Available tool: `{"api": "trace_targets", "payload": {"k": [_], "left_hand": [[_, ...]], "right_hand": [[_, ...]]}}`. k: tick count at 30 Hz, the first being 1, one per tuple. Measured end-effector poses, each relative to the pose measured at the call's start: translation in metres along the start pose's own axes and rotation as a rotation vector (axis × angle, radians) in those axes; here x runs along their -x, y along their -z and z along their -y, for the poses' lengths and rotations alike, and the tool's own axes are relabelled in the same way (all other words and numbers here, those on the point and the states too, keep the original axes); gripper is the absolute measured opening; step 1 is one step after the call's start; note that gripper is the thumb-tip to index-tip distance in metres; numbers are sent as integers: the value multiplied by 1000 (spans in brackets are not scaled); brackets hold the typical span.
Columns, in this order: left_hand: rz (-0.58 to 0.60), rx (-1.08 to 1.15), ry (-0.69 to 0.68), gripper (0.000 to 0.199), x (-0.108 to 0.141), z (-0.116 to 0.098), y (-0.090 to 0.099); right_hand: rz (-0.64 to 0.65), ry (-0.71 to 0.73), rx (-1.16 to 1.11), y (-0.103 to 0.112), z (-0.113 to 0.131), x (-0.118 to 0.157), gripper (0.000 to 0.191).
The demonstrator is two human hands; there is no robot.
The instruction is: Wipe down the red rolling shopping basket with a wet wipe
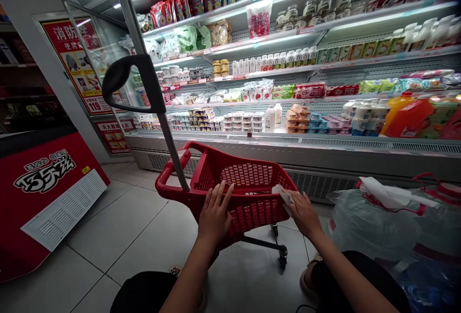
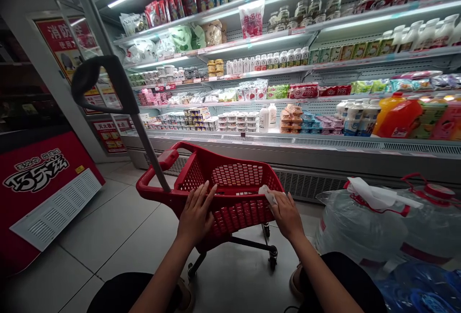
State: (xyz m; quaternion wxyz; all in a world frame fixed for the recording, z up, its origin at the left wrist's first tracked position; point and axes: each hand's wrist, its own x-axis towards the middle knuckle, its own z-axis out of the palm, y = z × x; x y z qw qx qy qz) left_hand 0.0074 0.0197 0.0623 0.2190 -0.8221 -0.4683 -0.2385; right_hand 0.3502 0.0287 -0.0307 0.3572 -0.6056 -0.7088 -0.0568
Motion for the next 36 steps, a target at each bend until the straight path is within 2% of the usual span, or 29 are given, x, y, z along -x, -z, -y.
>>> {"api": "trace_targets", "payload": {"k": [3,6,8,13,16,18,21,25,28,33,36], "left_hand": [[-15,1,41,87,-1,7,-1],[-57,-6,103,82,-2,6,-8],[-62,9,109,80,-1,-4,-16],[-12,85,47,83,9,-45,-38],[2,99,62,81,15,-50,-38],[10,97,65,78,17,-42,-34],[14,72,86,71,17,-29,-31],[-15,63,153,62,17,-28,-36],[-34,88,166,56,17,-31,-41],[-17,106,145,61,17,-29,-46],[-1,109,159,66,16,-30,-49]], "right_hand": [[-20,32,-32,0,11,13,57],[-20,77,-13,1,34,27,62],[-8,114,15,3,54,33,68],[56,248,47,7,101,39,82],[119,299,18,13,111,43,85],[150,307,-6,19,107,50,85],[179,302,-37,27,89,64,82],[212,344,-82,26,56,66,73],[224,333,-110,16,32,43,63],[221,205,-124,-7,-5,-11,56],[197,154,-132,-17,-17,-21,55]]}}
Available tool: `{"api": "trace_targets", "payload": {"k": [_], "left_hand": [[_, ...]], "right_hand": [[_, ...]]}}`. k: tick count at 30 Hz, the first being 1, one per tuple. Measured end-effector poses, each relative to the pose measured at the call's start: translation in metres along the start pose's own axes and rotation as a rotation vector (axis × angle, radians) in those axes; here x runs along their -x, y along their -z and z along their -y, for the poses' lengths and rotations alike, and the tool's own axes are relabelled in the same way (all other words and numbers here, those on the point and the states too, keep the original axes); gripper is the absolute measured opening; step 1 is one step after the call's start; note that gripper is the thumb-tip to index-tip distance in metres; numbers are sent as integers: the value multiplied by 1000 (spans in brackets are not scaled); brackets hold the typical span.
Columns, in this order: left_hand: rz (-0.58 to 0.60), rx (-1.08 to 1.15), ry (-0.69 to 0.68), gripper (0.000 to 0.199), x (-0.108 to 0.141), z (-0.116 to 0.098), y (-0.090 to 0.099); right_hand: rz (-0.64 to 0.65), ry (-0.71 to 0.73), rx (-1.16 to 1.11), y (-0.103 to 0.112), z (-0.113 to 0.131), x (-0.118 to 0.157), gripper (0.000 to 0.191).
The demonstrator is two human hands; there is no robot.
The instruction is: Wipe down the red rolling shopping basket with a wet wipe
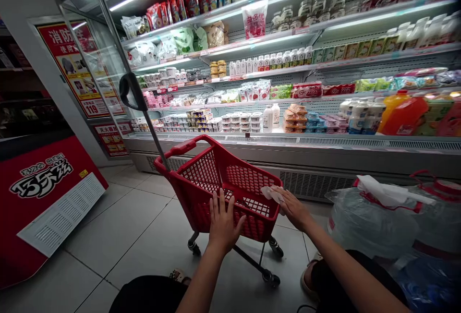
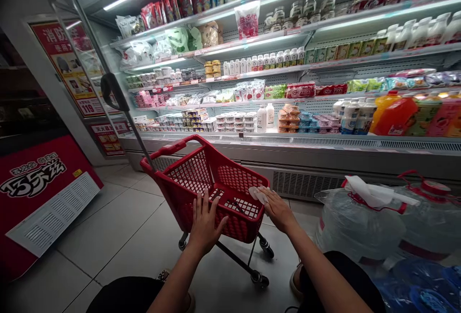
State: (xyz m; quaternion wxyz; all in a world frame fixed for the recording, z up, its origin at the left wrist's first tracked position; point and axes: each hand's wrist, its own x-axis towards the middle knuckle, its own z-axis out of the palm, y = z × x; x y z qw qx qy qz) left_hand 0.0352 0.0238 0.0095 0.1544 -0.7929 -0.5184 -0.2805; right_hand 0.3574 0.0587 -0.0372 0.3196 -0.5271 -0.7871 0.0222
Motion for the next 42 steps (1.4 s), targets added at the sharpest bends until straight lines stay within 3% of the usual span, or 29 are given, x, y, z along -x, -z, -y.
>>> {"api": "trace_targets", "payload": {"k": [4,9,15,18,23,26,30,34,37,42], "left_hand": [[18,22,2,79,3,-2,-2],[16,43,10,88,2,4,-4],[28,26,65,88,-9,21,-15],[15,10,98,89,-11,12,-20],[-15,-15,13,84,1,-15,-14],[-10,-32,22,84,12,-11,-4],[10,-39,45,87,20,8,7],[-23,-16,124,85,22,15,5],[-8,19,139,81,21,17,3],[73,36,127,82,22,38,9]], "right_hand": [[-91,5,-25,-10,11,20,55],[-141,73,-19,-13,58,53,58],[-114,193,24,-12,111,64,66],[-72,250,52,-16,129,66,73],[18,371,102,-23,154,67,83],[71,427,119,-15,147,60,85],[33,374,176,5,99,42,77],[-5,303,201,12,59,29,72],[-51,231,172,5,61,32,67],[-69,232,120,-5,93,50,65]]}}
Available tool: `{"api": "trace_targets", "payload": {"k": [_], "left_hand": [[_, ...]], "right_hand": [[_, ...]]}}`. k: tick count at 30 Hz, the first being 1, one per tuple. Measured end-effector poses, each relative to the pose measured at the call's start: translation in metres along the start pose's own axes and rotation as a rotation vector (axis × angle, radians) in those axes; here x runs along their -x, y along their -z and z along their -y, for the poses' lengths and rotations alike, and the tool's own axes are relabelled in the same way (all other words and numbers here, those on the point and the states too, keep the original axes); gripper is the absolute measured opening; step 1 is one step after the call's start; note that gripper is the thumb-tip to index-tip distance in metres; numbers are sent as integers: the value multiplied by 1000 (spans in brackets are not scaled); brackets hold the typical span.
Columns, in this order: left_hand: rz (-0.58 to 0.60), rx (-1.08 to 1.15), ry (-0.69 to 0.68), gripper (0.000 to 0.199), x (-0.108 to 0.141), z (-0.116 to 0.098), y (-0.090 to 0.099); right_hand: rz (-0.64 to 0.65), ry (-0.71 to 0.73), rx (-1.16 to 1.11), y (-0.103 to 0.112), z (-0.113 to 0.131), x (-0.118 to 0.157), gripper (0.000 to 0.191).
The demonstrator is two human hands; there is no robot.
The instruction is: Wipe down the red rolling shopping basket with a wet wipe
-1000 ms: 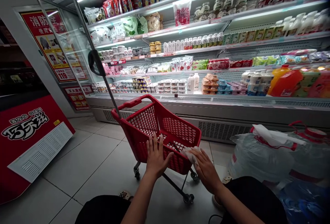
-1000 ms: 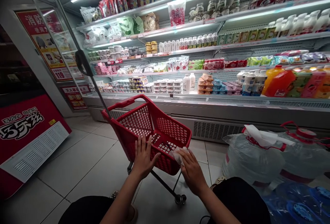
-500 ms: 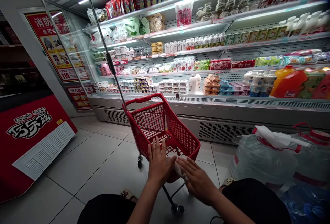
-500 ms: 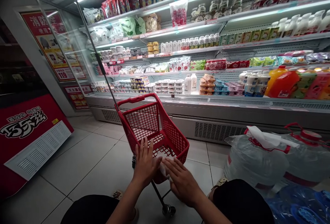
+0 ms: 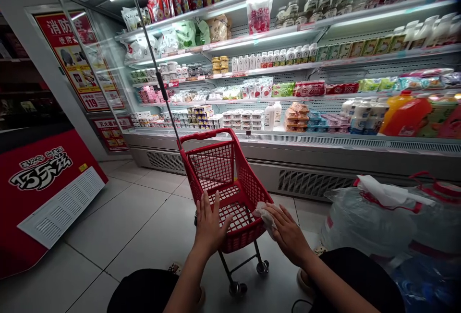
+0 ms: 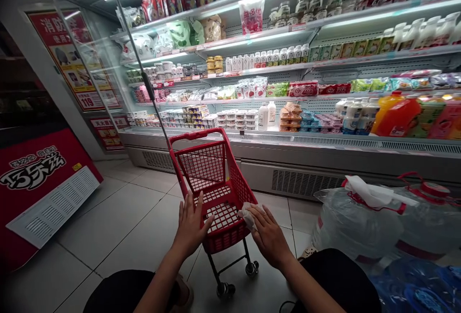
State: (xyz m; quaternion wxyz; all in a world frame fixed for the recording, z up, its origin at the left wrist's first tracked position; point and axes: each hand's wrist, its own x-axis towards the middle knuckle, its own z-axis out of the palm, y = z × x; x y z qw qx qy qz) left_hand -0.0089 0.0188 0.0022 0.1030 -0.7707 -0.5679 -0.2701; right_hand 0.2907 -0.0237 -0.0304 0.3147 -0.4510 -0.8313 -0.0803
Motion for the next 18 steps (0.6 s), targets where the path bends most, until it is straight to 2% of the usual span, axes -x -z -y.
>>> {"api": "trace_targets", "payload": {"k": [4,7,10,14,18], "left_hand": [[14,-71,-10,89,0,26,10],[-32,-145,44,92,1,31,10],[-80,-162,38,89,6,14,3],[-76,-143,-65,88,17,-19,-6],[-57,-159,-140,89,22,-29,-2]], "right_hand": [[32,59,-29,6,30,6,76],[126,185,-41,13,43,6,91],[183,301,-44,21,43,0,101],[220,344,-77,27,26,-19,101],[235,345,-88,21,3,-50,99]]}}
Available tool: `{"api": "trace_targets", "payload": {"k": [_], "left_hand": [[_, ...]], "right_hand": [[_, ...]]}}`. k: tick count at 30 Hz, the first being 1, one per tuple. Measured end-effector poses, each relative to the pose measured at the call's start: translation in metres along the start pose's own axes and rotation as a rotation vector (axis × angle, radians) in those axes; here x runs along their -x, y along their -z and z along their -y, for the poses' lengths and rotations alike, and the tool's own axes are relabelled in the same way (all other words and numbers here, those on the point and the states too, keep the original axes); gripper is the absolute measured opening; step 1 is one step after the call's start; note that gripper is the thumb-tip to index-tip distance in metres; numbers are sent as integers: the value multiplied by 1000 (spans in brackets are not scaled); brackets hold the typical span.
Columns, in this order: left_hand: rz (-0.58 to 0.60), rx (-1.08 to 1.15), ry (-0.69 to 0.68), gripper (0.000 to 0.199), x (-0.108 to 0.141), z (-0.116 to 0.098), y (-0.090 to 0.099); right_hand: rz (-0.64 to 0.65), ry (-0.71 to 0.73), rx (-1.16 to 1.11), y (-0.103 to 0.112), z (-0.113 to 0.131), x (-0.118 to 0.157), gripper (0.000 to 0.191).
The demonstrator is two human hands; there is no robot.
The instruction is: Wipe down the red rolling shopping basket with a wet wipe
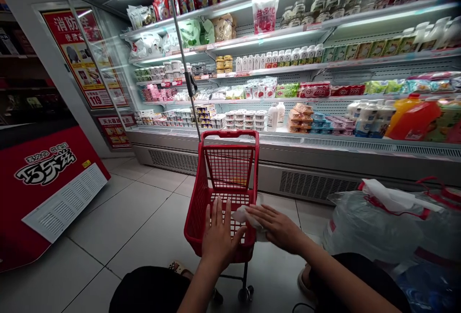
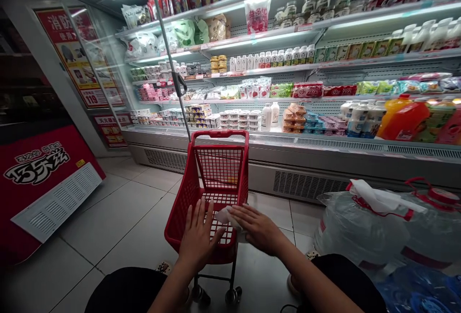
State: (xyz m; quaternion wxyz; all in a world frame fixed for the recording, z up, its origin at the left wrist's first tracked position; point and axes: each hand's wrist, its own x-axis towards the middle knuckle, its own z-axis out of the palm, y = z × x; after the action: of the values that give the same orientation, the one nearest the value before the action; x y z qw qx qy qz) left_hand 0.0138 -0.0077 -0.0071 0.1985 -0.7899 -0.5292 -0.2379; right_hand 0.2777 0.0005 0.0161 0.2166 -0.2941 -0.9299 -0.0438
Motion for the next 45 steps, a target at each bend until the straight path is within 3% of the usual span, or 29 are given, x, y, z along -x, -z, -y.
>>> {"api": "trace_targets", "payload": {"k": [5,8,14,17,21,25,29,34,37,42,45], "left_hand": [[0,-27,-80,87,-2,5,14],[-6,-26,-120,80,-6,3,25],[-27,-8,-227,73,-7,3,43],[-28,0,-218,74,-5,4,45],[-25,15,-202,73,-4,3,43],[-9,66,-171,72,-6,0,44],[22,220,-121,69,-13,-10,50],[9,507,10,34,-24,-23,53],[63,633,76,36,-27,-20,53],[186,916,-45,51,-30,-12,65],[242,1052,-104,46,-33,-12,76]], "right_hand": [[-67,-132,66,-11,-44,-27,91],[-124,-222,102,-17,-50,-32,88],[-101,-208,47,-16,0,-11,88],[-65,-208,-78,-12,22,3,77],[-151,-304,-388,-7,33,8,52],[-232,-400,-703,5,35,-2,48],[-251,-468,-747,23,39,-13,47],[-181,-400,-488,39,50,-13,40],[-171,-372,-561,41,52,-9,42],[-337,-580,-677,29,36,-7,51],[-300,-633,-808,26,29,-9,54]]}}
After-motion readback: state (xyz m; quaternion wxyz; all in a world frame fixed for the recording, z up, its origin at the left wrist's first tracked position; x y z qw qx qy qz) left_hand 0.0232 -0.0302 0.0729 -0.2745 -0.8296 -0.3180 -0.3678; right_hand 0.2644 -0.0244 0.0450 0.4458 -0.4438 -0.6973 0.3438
